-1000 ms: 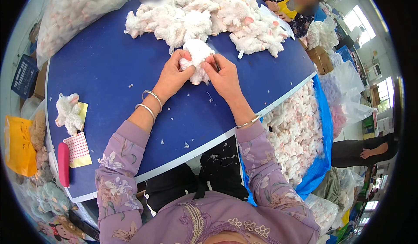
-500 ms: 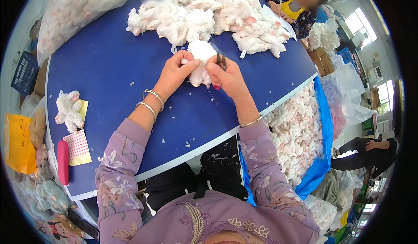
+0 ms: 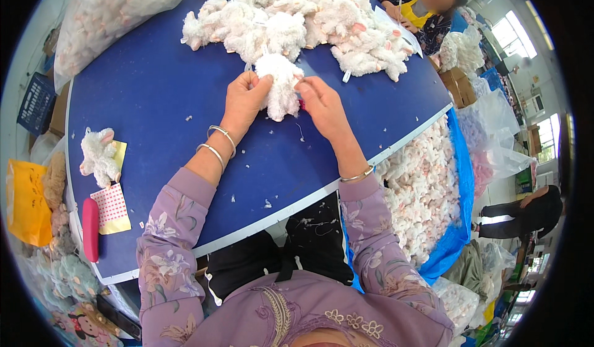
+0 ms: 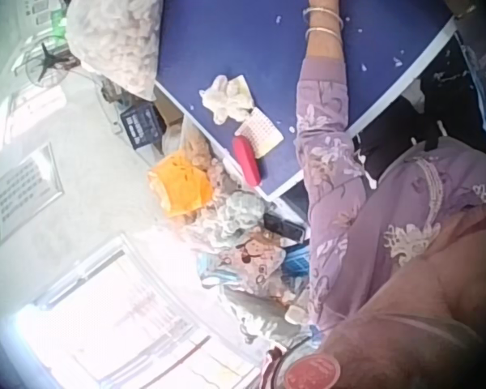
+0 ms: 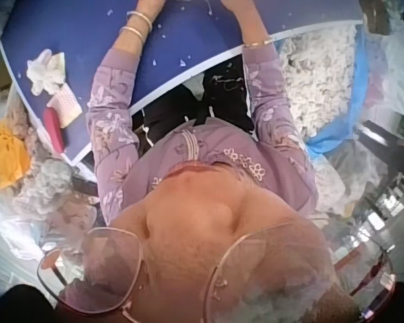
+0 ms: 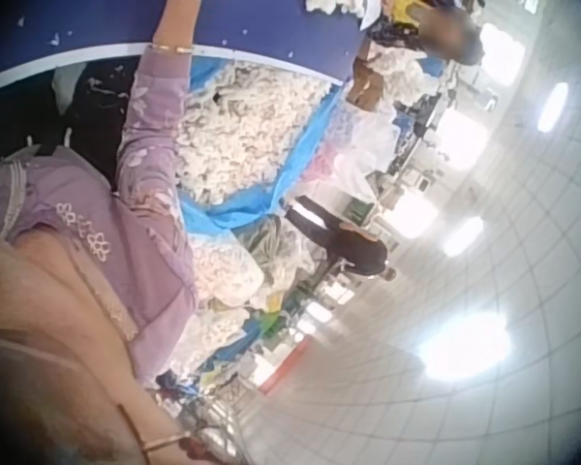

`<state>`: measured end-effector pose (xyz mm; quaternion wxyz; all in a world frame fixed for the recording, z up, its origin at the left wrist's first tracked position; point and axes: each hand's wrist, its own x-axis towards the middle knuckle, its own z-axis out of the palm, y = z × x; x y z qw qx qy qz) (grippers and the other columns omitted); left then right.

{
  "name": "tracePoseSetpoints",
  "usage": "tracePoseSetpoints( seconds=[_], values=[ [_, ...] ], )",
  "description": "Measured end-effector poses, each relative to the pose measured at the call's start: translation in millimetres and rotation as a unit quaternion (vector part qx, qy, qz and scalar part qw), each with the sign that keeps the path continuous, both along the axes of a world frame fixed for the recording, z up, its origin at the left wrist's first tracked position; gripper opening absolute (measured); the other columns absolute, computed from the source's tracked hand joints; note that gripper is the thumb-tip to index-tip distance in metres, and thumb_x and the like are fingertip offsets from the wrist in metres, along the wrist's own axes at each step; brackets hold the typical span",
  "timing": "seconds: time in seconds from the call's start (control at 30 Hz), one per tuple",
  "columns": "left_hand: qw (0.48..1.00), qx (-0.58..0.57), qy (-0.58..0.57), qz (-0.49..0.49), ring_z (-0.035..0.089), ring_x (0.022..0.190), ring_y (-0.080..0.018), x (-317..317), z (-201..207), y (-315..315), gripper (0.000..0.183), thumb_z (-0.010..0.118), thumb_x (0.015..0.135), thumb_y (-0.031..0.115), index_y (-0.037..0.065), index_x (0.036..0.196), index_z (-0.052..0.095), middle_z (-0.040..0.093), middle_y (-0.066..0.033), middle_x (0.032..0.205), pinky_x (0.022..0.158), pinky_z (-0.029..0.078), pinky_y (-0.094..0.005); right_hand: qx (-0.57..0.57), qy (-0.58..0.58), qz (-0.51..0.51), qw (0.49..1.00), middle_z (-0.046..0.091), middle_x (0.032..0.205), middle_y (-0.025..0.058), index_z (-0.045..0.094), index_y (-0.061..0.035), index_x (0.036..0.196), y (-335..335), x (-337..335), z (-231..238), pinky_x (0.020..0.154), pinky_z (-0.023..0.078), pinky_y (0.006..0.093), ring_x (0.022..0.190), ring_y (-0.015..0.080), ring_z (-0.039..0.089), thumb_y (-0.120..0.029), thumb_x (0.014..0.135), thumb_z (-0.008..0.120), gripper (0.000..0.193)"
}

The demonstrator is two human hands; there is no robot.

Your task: The person repeatedly picks up small white stuffed toys from a pile on a blue table, uses pink-handled scissors to trim loose threads or excess fabric, and places the finished items into a large blue bag. The process is continuous and repetitive throughout the clip.

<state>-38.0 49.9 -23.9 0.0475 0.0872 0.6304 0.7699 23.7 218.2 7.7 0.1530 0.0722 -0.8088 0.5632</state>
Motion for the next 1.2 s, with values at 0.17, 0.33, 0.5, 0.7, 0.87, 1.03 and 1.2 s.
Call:
tracePoseSetpoints(
  seconds=[0.17, 0.33, 0.5, 0.7, 0.87, 1.03, 1.2],
  values=[
    [1.0, -0.007, 0.024, 0.003, 0.034, 0.057, 0.0, 2, 2, -1, 0.031, 0.067, 0.087, 0.02, 0.015, 0.067, 0.043, 0.043, 0.0091, 0.065, 0.048, 0.03, -0.0191, 0.128, 0.028, 0.028, 0.991, 0.06, 0.074, 0.0159, 0.058, 0.0031, 0.094, -2, 3, 7, 0.06, 0.045, 0.0335, 0.063, 0.0247, 0.055, -0.018, 0.09, 0.061, 0.021],
    [0.999, -0.019, 0.027, -0.003, 0.034, 0.057, 0.0002, 2, 3, -2, 0.031, 0.066, 0.087, 0.02, 0.015, 0.067, 0.042, 0.042, 0.0093, 0.065, 0.048, 0.03, -0.0189, 0.153, 0.009, 0.044, 0.987, 0.061, 0.075, 0.0184, 0.059, 0.0029, 0.093, -4, 5, 11, 0.06, 0.045, 0.0345, 0.064, 0.0283, 0.058, -0.018, 0.089, 0.061, 0.021],
    [0.999, -0.01, 0.033, 0.014, 0.033, 0.057, 0.0002, 0, 0, -3, 0.031, 0.066, 0.087, 0.019, 0.014, 0.067, 0.042, 0.042, 0.0091, 0.065, 0.048, 0.03, -0.0189, 0.117, 0.027, 0.015, 0.993, 0.061, 0.076, 0.0188, 0.059, 0.003, 0.092, -2, 3, 7, 0.06, 0.045, 0.0357, 0.065, 0.0302, 0.059, -0.018, 0.088, 0.062, 0.021],
    [0.997, -0.052, 0.062, -0.012, 0.035, 0.058, -0.0002, 3, 3, -3, 0.033, 0.066, 0.087, 0.019, 0.014, 0.066, 0.041, 0.043, 0.0086, 0.064, 0.048, 0.03, -0.0195, 0.161, 0.022, 0.029, 0.986, 0.061, 0.074, 0.0185, 0.06, 0.0025, 0.09, -5, 6, 11, 0.058, 0.044, 0.0368, 0.064, 0.0316, 0.058, -0.018, 0.088, 0.062, 0.021],
    [0.995, -0.064, 0.074, -0.027, 0.035, 0.058, -0.0007, 7, 10, -3, 0.034, 0.066, 0.086, 0.019, 0.014, 0.064, 0.04, 0.043, 0.0083, 0.063, 0.049, 0.03, -0.0198, 0.161, 0.02, 0.029, 0.986, 0.06, 0.073, 0.0189, 0.06, 0.0026, 0.089, -4, 5, 11, 0.058, 0.044, 0.0374, 0.064, 0.0324, 0.058, -0.018, 0.087, 0.062, 0.021],
    [0.991, -0.091, 0.091, -0.036, 0.035, 0.059, -0.0014, 10, 14, -5, 0.035, 0.066, 0.086, 0.019, 0.013, 0.065, 0.039, 0.042, 0.0081, 0.062, 0.05, 0.03, -0.0201, 0.169, 0.004, 0.039, 0.985, 0.06, 0.07, 0.0145, 0.059, 0.0035, 0.088, -3, 4, 10, 0.058, 0.044, 0.0361, 0.063, 0.0273, 0.058, -0.018, 0.089, 0.06, 0.022],
    [0.99, -0.097, 0.092, -0.049, 0.034, 0.06, -0.0013, 13, 14, 0, 0.034, 0.065, 0.086, 0.019, 0.013, 0.065, 0.039, 0.042, 0.008, 0.063, 0.051, 0.03, -0.0199, -0.189, 0.017, 0.01, 0.982, 0.05, 0.064, 0.0014, 0.055, -0.0009, 0.082, 7, -1, 5, 0.046, 0.034, 0.0255, 0.051, 0.0092, 0.045, -0.021, 0.095, 0.052, 0.024]
  ],
)
